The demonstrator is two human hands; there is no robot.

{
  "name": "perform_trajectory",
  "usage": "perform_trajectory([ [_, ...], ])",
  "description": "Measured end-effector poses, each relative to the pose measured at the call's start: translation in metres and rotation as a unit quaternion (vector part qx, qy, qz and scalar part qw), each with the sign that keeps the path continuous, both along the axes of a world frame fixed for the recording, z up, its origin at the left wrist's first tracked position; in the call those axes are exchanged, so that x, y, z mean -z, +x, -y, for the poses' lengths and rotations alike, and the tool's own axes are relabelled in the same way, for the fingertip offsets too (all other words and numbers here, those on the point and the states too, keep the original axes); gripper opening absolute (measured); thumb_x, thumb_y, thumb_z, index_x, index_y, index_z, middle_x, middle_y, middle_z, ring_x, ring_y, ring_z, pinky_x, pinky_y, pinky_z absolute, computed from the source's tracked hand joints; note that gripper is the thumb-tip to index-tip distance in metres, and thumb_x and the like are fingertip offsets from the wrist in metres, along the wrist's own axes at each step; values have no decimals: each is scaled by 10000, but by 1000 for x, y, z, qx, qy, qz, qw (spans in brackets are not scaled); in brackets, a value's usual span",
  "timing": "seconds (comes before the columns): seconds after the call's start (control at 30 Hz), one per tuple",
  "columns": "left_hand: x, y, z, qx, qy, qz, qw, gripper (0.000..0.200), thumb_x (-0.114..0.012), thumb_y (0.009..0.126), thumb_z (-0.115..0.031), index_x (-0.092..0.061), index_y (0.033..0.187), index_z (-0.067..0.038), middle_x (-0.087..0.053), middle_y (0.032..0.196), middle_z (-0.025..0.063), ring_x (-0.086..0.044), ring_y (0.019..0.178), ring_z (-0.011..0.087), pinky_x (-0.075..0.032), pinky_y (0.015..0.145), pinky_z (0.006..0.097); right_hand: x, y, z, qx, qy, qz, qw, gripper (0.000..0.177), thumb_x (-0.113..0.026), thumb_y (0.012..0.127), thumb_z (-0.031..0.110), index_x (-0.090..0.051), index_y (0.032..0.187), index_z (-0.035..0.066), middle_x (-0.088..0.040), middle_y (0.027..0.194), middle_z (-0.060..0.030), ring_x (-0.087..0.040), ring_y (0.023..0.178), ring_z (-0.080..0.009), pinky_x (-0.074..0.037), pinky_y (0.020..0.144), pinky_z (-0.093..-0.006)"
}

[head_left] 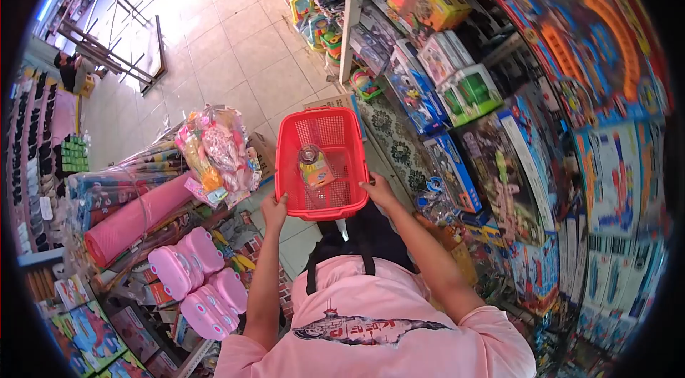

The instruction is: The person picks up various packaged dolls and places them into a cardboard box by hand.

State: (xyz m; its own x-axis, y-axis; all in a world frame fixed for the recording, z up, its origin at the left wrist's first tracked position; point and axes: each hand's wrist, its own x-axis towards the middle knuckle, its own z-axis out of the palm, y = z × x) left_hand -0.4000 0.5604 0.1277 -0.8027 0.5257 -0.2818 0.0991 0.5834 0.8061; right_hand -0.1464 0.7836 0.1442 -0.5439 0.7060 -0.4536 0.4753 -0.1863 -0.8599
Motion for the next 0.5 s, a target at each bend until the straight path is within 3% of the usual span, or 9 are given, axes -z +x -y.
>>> perform_trajectory([
  [0.13, 33, -32, -53, 9, -3, 14, 1000, 305, -650, 850, -265, -706, 1048, -40, -697, 778, 179, -690, 716, 268, -507, 689, 393, 19, -34, -69, -33, -14, 50, 998, 359, -662, 872, 207, -629, 1155, -12, -681, 966, -101, -646, 827, -175, -508, 761, -319],
  [0.23, -12, -46, -116, 10, -96, 4, 995, 319, -631, 872, -290, -698, 1022, -17, -679, 773, 214, -688, 736, 323, -505, 689, 416, 34, -67, -128, -35, -33, 50, 998, 334, -645, 884, 199, -635, 1135, -21, -687, 967, -107, -650, 852, -178, -500, 790, -326],
  [0.33, 3, -69, -160, 26, -113, -8, 993, 345, -599, 906, -308, -684, 994, 15, -664, 767, 236, -672, 742, 369, -500, 681, 433, 55, -98, -179, -40, -45, 50, 997, 329, -643, 886, 192, -634, 1127, -32, -693, 979, -111, -653, 884, -181, -498, 802, -323],
  [0.37, 12, -75, -170, 19, -119, -4, 993, 345, -599, 906, -308, -684, 994, 15, -664, 767, 236, -672, 742, 369, -500, 681, 433, 71, -105, -195, -58, -40, 69, 995, 341, -646, 885, 190, -630, 1136, -40, -696, 1006, -118, -655, 908, -183, -496, 814, -317],
  [0.43, 36, -87, -188, 31, -98, 12, 995, 373, -563, 957, -313, -669, 1013, 39, -684, 779, 193, -673, 712, 259, -495, 666, 391, 100, -117, -218, -57, -36, 71, 995, 348, -653, 870, 209, -639, 1129, -24, -700, 996, -141, -667, 910, -220, -499, 810, -336],
  [0.47, 47, -92, -197, 27, -105, 16, 994, 373, -563, 957, -313, -669, 1013, 39, -684, 779, 193, -673, 712, 259, -495, 666, 391, 109, -124, -227, -48, -26, 70, 996, 356, -659, 856, 227, -649, 1122, -9, -705, 987, -164, -679, 912, -257, -503, 806, -355],
  [0.5, 59, -97, -204, 19, -97, 16, 995, 394, -557, 956, -329, -659, 1004, 49, -667, 785, 228, -665, 742, 335, -495, 679, 424, 118, -129, -236, -41, -42, 61, 996, 355, -668, 858, 226, -650, 1121, -11, -703, 1002, -159, -675, 922, -249, -498, 815, -347],
])
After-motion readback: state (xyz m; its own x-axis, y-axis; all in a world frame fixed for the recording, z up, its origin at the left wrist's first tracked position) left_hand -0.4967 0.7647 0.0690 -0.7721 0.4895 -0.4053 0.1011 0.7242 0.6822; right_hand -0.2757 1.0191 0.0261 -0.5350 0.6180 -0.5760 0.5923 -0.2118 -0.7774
